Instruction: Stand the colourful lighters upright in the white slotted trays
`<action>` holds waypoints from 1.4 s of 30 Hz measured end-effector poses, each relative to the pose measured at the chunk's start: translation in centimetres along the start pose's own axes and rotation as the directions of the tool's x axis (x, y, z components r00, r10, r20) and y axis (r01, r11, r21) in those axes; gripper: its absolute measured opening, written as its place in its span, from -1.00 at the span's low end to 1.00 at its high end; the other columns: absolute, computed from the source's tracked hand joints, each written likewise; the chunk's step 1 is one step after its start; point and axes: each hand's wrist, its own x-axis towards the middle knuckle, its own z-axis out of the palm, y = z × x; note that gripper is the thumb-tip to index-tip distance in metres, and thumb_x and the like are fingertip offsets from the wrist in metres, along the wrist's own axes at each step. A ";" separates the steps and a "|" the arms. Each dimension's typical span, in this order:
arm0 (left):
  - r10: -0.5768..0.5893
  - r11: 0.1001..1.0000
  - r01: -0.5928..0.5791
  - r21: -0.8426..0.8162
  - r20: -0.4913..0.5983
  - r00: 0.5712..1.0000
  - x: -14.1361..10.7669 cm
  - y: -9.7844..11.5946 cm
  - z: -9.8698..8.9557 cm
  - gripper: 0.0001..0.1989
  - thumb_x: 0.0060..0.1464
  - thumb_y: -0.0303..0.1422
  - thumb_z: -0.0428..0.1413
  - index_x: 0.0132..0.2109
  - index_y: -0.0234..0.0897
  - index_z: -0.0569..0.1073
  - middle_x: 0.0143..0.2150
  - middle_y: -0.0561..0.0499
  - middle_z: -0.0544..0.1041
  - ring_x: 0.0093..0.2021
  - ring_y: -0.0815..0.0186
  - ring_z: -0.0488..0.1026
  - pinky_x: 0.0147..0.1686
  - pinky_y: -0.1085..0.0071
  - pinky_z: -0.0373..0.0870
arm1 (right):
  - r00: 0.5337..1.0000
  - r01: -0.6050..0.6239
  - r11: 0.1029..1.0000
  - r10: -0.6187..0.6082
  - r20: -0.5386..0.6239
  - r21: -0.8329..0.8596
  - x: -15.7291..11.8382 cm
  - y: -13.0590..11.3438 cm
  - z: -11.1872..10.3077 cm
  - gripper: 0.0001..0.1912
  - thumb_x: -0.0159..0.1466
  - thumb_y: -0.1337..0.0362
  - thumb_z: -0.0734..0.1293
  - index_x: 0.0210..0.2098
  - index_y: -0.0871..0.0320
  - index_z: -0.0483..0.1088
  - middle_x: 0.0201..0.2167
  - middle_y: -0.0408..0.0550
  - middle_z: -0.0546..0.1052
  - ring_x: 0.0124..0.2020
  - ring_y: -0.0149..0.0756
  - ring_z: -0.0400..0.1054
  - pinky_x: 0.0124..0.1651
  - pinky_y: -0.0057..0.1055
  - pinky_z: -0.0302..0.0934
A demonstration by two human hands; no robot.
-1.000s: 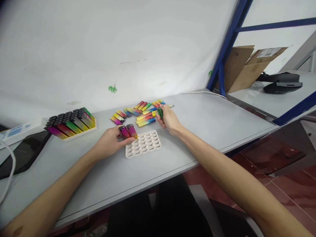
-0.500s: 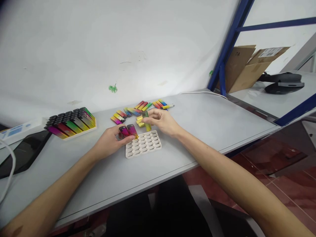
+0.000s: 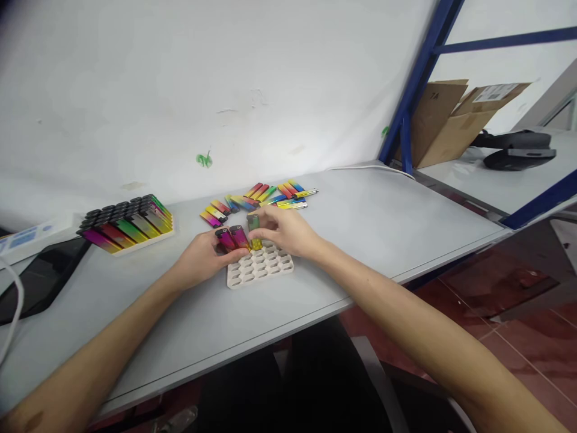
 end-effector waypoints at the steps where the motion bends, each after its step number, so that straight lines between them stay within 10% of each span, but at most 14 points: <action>1: -0.001 1.000 0.001 0.000 0.000 1.000 0.0 0.0 0.0 -0.57 0.01 0.08 0.18 -0.33 -0.23 0.44 -0.42 0.06 0.51 -0.42 0.28 0.37 -0.42 0.36 0.25 | 1.000 0.016 0.999 -0.016 0.007 -0.033 0.0 0.0 0.0 -0.75 0.23 0.12 0.45 -0.24 0.11 0.39 -0.38 -0.16 0.52 -0.35 -0.31 0.38 -0.21 -0.32 0.25; 10: -0.002 1.000 0.002 -0.012 0.014 1.000 0.0 -0.1 0.2 -0.61 0.00 0.03 0.20 -0.34 -0.22 0.41 -0.44 0.08 0.47 -0.43 0.28 0.35 -0.44 0.36 0.23 | 0.995 0.087 0.956 -0.068 0.078 -0.281 -0.1 0.2 0.2 -0.69 0.31 -0.01 0.35 -0.36 0.10 0.35 -0.44 -0.15 0.46 -0.41 -0.32 0.30 -0.31 -0.38 0.13; 14: -0.004 1.000 0.005 -0.025 0.029 1.000 -0.1 0.0 0.0 -0.59 0.00 0.05 0.19 -0.28 -0.21 0.43 -0.38 0.05 0.53 -0.38 0.23 0.43 -0.39 0.33 0.29 | 0.997 0.022 0.946 -0.044 -0.060 -0.324 0.1 0.4 -1.3 -0.59 0.47 0.05 0.08 -0.34 0.11 0.38 -0.33 -0.07 0.55 -0.28 -0.26 0.39 -0.16 -0.33 0.20; 21: -0.026 0.996 0.027 0.086 -0.006 1.000 -0.2 -0.1 -0.6 -0.56 -0.01 0.09 0.18 -0.40 -0.20 0.36 -0.41 0.01 0.48 -0.40 0.21 0.40 -0.43 0.31 0.24 | 0.962 -0.275 0.593 0.174 -0.212 -0.757 0.2 3.2 -4.2 -0.73 0.31 0.29 0.26 -0.03 0.22 0.46 0.00 0.23 0.49 0.04 0.06 0.30 0.13 -0.10 0.17; 28: -0.065 0.985 0.058 0.163 0.040 0.997 -0.2 0.1 -1.1 -0.54 0.04 0.11 0.14 -0.42 -0.20 0.30 -0.43 0.00 0.43 -0.42 0.23 0.37 -0.46 0.34 0.19 | 0.922 -0.385 0.507 0.251 -0.295 -0.771 0.1 3.1 -4.1 -0.58 0.34 0.22 0.24 0.16 0.17 0.38 0.08 0.26 0.36 0.09 0.12 0.30 0.11 -0.10 0.21; 42: -0.107 0.990 0.085 0.113 0.208 0.972 -0.6 -0.6 -2.2 -0.46 -0.10 0.16 0.20 -0.26 -0.25 0.43 -0.29 -0.02 0.50 -0.33 0.18 0.42 -0.41 0.34 0.24 | 0.906 -0.410 0.508 0.327 -0.271 -0.758 0.3 3.5 -5.0 -0.80 0.24 0.27 0.29 -0.17 0.20 0.44 -0.10 0.20 0.53 0.01 0.04 0.38 0.03 -0.17 0.22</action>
